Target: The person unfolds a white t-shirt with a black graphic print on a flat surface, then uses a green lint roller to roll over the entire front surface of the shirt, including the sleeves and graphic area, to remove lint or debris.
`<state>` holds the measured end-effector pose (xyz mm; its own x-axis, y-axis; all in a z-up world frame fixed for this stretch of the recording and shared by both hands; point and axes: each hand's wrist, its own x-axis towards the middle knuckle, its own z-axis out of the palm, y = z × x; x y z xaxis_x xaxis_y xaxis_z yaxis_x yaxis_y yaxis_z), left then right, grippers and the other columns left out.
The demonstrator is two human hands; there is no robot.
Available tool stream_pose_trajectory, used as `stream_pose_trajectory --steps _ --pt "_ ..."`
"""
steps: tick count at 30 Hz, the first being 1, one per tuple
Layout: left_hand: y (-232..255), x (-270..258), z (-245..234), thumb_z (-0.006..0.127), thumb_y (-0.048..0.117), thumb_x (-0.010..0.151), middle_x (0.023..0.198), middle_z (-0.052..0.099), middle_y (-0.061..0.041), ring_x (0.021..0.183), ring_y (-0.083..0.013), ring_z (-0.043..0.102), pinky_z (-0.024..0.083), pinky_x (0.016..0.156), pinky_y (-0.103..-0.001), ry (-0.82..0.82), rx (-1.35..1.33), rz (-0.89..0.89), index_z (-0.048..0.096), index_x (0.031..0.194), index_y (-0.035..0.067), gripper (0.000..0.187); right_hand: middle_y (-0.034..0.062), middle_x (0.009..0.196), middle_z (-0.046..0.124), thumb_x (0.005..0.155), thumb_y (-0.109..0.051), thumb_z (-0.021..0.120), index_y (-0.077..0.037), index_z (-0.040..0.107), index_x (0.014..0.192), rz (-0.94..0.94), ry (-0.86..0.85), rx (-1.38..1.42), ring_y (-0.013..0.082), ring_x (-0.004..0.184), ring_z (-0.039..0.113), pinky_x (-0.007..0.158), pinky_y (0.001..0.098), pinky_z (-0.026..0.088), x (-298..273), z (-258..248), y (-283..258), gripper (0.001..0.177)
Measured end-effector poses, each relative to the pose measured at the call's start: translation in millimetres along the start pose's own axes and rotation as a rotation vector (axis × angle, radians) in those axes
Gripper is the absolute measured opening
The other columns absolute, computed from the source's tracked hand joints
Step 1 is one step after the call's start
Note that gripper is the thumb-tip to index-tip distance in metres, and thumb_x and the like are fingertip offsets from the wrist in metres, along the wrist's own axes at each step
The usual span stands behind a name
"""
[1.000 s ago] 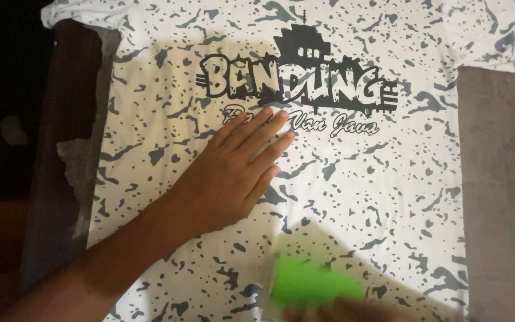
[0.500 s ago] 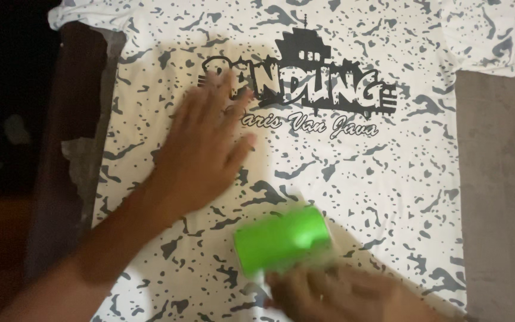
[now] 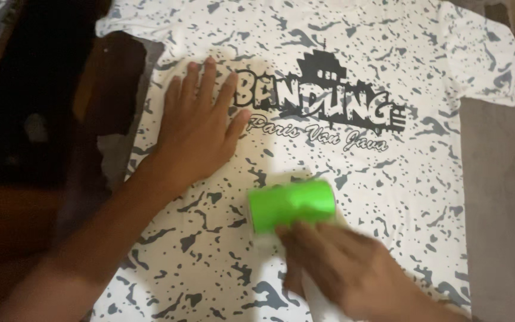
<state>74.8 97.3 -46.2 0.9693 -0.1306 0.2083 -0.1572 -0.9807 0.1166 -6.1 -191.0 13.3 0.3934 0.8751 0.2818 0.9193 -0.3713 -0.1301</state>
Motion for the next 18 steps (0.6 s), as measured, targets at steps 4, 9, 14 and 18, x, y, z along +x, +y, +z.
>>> stream_pose_trajectory --steps 4,9,14,18 --pt "-10 13 -4 0.049 0.026 0.107 0.138 0.053 -0.026 0.127 -0.0407 0.053 0.041 0.110 -0.053 0.040 -0.096 -0.052 0.055 0.141 0.001 0.042 0.0199 0.122 0.070 0.090 -0.011 0.074 -0.003 0.074 0.130 0.031 0.082 -0.104 0.0298 0.093 0.075 0.071 0.0309 0.065 54 22 38 0.040" --pt "-35 15 -10 0.056 0.014 0.102 0.128 0.061 -0.015 0.123 -0.0313 0.058 0.044 0.110 -0.049 0.235 -0.275 -0.053 0.066 0.126 0.006 0.027 0.0128 0.109 0.070 0.070 -0.009 0.077 -0.002 0.076 0.110 0.104 0.133 0.143 0.0290 0.082 0.075 0.070 0.0361 0.063 83 11 54 0.040" --pt "-44 22 5 0.054 0.023 0.102 0.147 0.050 -0.023 0.137 -0.0392 0.045 0.033 0.112 -0.053 0.313 -0.136 -0.014 0.058 0.139 0.001 0.043 0.0108 0.104 0.072 0.076 -0.011 0.074 -0.003 0.078 0.097 0.213 0.045 0.214 0.0262 0.066 0.073 0.062 0.0346 0.060 103 4 66 0.022" --pt "-40 21 15 0.047 0.030 0.105 0.155 0.042 -0.028 0.146 -0.0412 0.037 0.030 0.118 -0.052 0.301 -0.075 -0.081 0.053 0.148 0.001 0.052 0.0129 0.102 0.071 0.084 -0.012 0.072 0.001 0.074 0.105 0.170 0.090 0.235 0.0236 0.073 0.072 0.066 0.0339 0.063 138 22 103 0.025"
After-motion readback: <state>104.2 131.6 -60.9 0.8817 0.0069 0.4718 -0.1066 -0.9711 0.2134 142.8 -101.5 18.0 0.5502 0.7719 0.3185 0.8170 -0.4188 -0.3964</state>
